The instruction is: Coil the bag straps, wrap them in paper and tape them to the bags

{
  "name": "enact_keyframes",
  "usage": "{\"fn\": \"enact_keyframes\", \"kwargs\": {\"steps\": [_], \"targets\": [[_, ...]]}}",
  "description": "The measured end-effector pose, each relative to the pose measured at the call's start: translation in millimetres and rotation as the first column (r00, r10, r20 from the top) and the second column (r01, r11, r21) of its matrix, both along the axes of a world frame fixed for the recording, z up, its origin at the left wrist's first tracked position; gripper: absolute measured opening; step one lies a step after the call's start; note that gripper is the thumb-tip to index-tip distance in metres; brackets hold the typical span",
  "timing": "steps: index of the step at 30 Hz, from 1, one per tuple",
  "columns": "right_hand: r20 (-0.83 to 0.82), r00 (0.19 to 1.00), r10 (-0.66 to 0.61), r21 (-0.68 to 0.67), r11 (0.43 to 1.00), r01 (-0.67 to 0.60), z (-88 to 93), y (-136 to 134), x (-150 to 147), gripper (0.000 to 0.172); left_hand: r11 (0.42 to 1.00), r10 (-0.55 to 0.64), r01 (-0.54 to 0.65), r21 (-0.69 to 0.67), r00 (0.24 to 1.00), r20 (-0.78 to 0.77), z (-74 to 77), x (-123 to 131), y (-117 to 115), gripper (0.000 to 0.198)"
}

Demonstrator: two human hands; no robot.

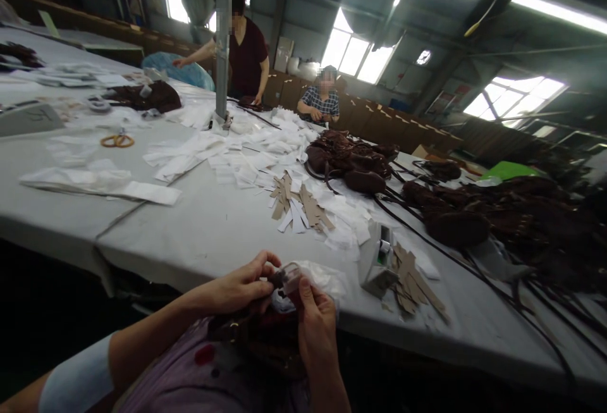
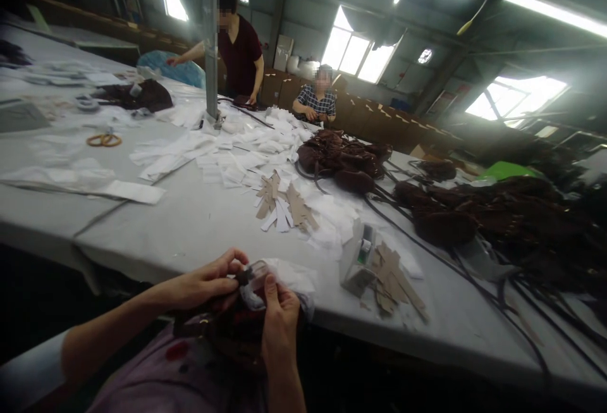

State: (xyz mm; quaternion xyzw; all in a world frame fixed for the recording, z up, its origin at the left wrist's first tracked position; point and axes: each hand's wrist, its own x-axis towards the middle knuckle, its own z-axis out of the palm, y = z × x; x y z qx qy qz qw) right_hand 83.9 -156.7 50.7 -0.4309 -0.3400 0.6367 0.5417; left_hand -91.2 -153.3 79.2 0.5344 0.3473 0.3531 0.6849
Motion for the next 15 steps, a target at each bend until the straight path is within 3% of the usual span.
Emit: {"fn": "enact_keyframes", "kwargs": {"steps": [5,15], "targets": [[0.07,0.991,0.115,0.022,0.993,-0.117,9.1,9,0,0.032,0.989,0.127,-0.128,0.075,0.992,0.021,-4.5,-5,7,0.071],[-0.183,0.959,0.217,-0.154,0.957,-0.246,11.7,23,12,0.024,0.959,0.202,-0.164,0.231,0.968,-0.152,1.9,-1,8,0.083]]}}
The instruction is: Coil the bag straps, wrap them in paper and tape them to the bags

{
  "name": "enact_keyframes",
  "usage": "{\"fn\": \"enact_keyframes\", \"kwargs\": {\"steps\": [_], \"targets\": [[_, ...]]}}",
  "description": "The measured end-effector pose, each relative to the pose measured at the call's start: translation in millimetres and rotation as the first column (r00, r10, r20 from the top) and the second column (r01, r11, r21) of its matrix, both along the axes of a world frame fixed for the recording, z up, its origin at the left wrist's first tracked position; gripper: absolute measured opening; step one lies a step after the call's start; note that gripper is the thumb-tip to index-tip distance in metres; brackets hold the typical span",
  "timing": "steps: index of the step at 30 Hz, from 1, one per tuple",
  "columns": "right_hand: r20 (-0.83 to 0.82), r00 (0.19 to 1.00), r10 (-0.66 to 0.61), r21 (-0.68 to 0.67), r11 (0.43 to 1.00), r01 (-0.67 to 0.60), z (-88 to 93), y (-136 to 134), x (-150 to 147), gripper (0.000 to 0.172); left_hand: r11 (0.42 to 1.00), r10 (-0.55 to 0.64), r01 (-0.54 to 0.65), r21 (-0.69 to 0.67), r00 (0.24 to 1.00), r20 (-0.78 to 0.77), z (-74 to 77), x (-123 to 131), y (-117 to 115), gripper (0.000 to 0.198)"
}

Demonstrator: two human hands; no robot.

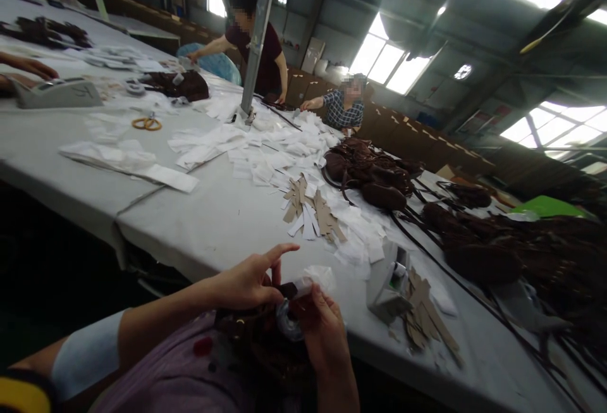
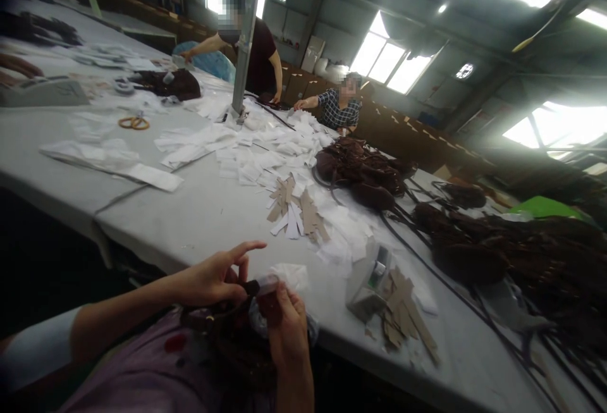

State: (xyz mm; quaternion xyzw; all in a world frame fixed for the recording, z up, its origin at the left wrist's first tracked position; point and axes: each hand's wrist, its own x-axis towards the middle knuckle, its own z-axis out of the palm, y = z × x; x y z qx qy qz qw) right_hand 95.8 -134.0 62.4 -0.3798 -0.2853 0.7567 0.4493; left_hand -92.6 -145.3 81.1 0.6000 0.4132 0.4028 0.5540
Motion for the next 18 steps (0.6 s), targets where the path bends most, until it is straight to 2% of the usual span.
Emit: {"fn": "enact_keyframes", "kwargs": {"steps": [2,4,7,9,13,18], "targets": [[0.039,0.999,-0.005,0.029,1.0,0.004,-3.3,-1,1,0.026,1.0,0.03,-0.03,0.002,0.999,-0.03,1.7,2,1,0.085],[0.146,0.989,-0.009,0.105,0.994,-0.006,-6.8,-3,1,0.032,0.998,0.066,-0.067,-0.014,0.997,-0.039,1.8,3,1,0.085],[0.401,0.916,-0.018,0.232,0.969,-0.082,-12.3,-8,-2,0.042,0.996,0.074,-0.075,-0.041,0.997,-0.019,1.0,5,1,0.085],[0.507,0.862,-0.027,0.273,0.953,-0.131,-16.3,-10,-3,0.046,0.997,0.058,-0.058,-0.051,0.998,0.001,0.8,5,0,0.086],[0.501,0.865,-0.003,0.279,0.947,-0.158,-22.6,-10,-4,0.047,0.996,0.081,-0.081,-0.036,0.997,0.012,-0.3,3,2,0.088],[0.543,0.838,-0.049,0.317,0.936,-0.151,-17.5,-2,-3,0.05,0.992,0.109,-0.112,-0.059,0.993,-0.052,-5.1,1,7,0.032]]}}
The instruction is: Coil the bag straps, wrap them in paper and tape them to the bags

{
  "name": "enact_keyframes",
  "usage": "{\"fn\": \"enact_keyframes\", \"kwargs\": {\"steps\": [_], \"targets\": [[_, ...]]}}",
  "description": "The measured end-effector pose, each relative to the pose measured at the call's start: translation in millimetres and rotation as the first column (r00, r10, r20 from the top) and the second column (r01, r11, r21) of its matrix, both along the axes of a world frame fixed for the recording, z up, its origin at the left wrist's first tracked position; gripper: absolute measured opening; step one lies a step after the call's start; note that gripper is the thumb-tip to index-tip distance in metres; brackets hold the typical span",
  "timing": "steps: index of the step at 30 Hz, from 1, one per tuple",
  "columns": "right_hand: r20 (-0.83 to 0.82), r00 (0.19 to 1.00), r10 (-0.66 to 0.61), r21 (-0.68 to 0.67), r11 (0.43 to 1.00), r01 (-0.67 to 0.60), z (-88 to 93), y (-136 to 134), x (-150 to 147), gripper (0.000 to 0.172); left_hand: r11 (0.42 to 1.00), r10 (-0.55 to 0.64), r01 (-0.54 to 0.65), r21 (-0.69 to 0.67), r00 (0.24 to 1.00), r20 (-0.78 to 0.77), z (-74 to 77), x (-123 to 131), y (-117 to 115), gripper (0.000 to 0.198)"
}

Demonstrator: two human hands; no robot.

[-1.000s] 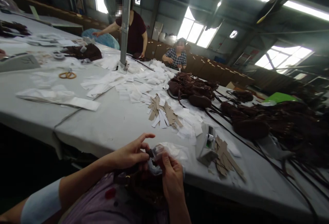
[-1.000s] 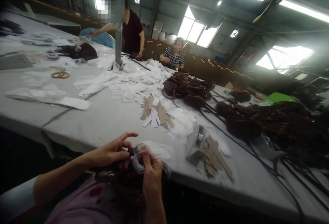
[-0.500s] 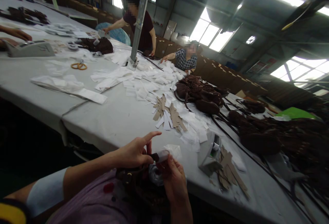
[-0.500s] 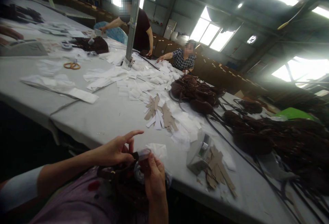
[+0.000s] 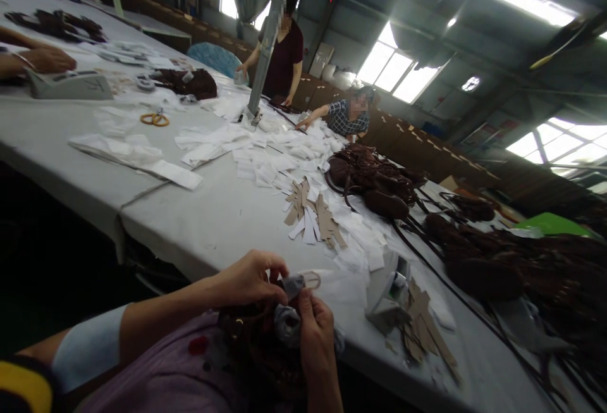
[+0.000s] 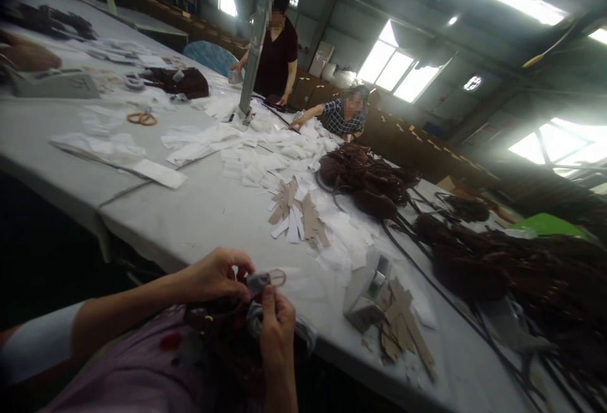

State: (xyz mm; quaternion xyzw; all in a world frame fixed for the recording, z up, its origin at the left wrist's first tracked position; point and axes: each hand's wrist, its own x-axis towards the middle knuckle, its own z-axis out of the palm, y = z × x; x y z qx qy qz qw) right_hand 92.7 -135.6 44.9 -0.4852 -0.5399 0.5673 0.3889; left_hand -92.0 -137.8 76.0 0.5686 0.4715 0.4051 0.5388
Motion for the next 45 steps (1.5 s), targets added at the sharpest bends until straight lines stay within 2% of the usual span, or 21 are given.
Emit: {"fn": "enact_keyframes", "kwargs": {"steps": [3,5,7,10,12,16,21,25,27,30,32,35,37,38,39,42,45], "targets": [[0.05,0.999,0.004,0.045,0.999,-0.007,6.9,4,-2,0.051,0.999,0.011,-0.011,-0.04,1.0,0.005,-1.2,2,1,0.028],[0.064,0.998,0.002,0.05,0.999,-0.005,9.0,6,-3,0.051,0.997,0.04,-0.039,-0.062,0.999,0.024,0.1,2,0,0.032],[0.054,0.999,-0.008,0.035,0.999,0.006,8.1,7,-3,0.05,0.999,0.038,-0.037,-0.027,0.999,0.034,3.2,0,-1,0.04],[0.006,0.999,-0.039,-0.001,0.999,0.039,4.9,8,1,0.049,0.992,-0.124,0.122,0.024,0.984,0.129,8.6,-8,-6,0.051],[-0.019,0.999,-0.038,-0.011,0.999,0.038,4.9,8,4,0.049,0.981,-0.19,0.194,0.004,0.958,0.216,10.1,-14,-9,0.054],[0.008,0.999,0.044,-0.016,0.999,-0.044,14.3,5,4,0.053,0.994,-0.067,0.087,-0.071,0.966,0.25,6.3,-16,-14,0.06],[0.197,0.976,0.095,0.115,0.986,-0.119,27.0,0,2,0.054,0.997,0.033,-0.012,-0.075,0.956,0.292,2.2,-6,-14,0.061],[0.239,0.965,0.109,0.164,0.975,-0.15,23.7,-1,-1,0.051,0.998,0.037,-0.024,-0.055,0.967,0.25,1.2,1,-12,0.048],[0.2,0.974,0.109,0.135,0.981,-0.138,20.1,0,-3,0.05,0.998,0.057,-0.049,-0.044,0.975,0.216,-0.4,3,-11,0.033],[0.028,0.996,0.089,0.035,0.995,-0.09,17.7,2,-8,0.049,0.981,0.189,-0.192,-0.005,0.961,0.202,-3.2,8,-9,0.016],[-0.117,0.992,0.037,-0.052,0.998,-0.044,18.6,2,-13,0.05,0.962,0.255,-0.269,0.044,0.946,0.201,-4.0,13,-7,0.018],[-0.276,0.959,-0.059,-0.161,0.987,0.015,20.5,1,-20,0.042,0.936,0.284,-0.308,0.168,0.947,0.15,-4.0,18,-5,0.019],[-0.309,0.942,-0.132,-0.202,0.977,0.07,20.7,2,-23,0.034,0.935,0.268,-0.287,0.207,0.957,0.114,-5.2,19,-6,0.018],[-0.31,0.935,-0.172,-0.212,0.971,0.108,20.6,4,-22,0.031,0.95,0.238,-0.253,0.184,0.966,0.102,-6.8,19,-7,0.016],[-0.307,0.929,-0.208,-0.219,0.965,0.144,20.7,6,-20,0.029,0.969,0.196,-0.208,0.136,0.976,0.1,-9.0,18,-9,0.015],[-0.313,0.91,-0.271,-0.2,0.956,0.216,22.3,16,-12,0.029,0.998,0.06,-0.054,-0.045,0.987,0.152,-18.1,14,-20,0.033],[-0.306,0.908,-0.286,-0.154,0.956,0.249,25.9,22,-8,0.032,0.993,0.02,0.002,-0.118,0.984,0.179,-24.5,15,-31,0.023]]}}
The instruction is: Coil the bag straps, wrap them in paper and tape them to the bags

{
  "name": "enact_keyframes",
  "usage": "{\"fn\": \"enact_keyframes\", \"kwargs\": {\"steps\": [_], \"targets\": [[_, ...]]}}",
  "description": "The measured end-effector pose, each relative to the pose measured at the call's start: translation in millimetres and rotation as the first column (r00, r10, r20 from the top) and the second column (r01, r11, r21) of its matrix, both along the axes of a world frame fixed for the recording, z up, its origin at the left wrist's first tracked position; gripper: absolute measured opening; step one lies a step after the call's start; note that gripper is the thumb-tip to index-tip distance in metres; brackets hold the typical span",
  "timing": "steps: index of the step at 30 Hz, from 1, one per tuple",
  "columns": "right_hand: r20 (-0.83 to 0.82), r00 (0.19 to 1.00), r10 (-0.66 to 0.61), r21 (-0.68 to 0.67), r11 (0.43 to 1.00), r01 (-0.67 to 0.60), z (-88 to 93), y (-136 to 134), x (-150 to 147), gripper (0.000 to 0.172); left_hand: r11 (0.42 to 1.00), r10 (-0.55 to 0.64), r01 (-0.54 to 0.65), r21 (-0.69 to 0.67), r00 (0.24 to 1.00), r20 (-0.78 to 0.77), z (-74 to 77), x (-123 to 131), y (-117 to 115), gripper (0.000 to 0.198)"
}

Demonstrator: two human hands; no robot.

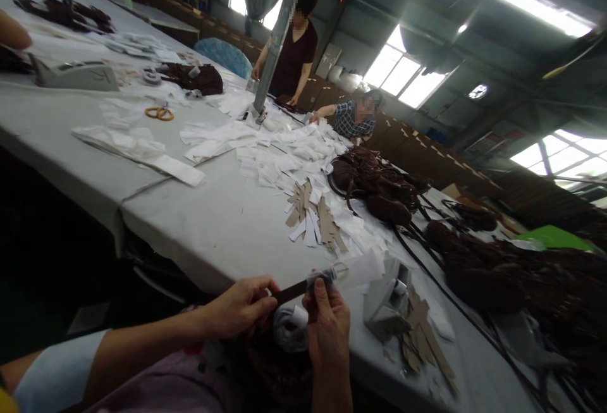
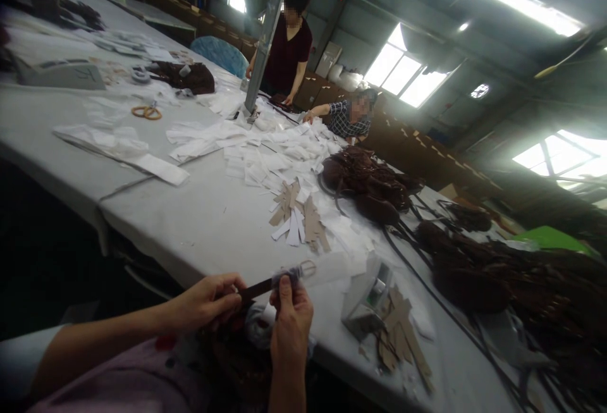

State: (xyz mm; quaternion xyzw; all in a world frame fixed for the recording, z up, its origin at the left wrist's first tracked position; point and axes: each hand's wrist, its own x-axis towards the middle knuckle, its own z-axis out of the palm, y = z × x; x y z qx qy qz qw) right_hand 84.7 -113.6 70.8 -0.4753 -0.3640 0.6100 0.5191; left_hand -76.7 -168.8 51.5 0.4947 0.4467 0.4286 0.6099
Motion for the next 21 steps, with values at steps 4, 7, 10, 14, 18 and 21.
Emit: {"fn": "enact_keyframes", "kwargs": {"steps": [4,7,10,14,18,21], "targets": [[0.048,0.999,0.022,0.024,0.999,-0.023,0.4,-3,-6,0.032,0.995,0.094,-0.093,0.037,0.995,-0.023,0.0,12,-1,0.019],[0.055,0.997,0.053,0.026,0.998,-0.054,-7.1,-9,-12,0.029,0.989,0.135,-0.134,0.065,0.991,-0.003,-0.3,20,5,0.019],[0.031,0.993,0.113,-0.025,0.993,-0.112,-16.9,-15,-15,0.031,0.986,0.156,-0.158,0.048,0.987,0.042,-3.8,24,9,0.019],[-0.033,0.987,0.158,-0.051,0.986,-0.16,-24.3,-17,-17,0.036,0.977,0.209,-0.211,0.03,0.976,0.063,-9.2,24,8,0.023],[-0.055,0.987,0.149,-0.097,0.983,-0.154,-26.9,-19,-19,0.035,0.977,0.206,-0.211,0.02,0.967,0.15,-10.6,22,7,0.041],[-0.033,0.987,0.155,-0.124,0.98,-0.158,-27.4,-24,-25,0.031,0.982,0.17,-0.181,0.061,0.974,0.151,-9.4,22,13,0.044]]}}
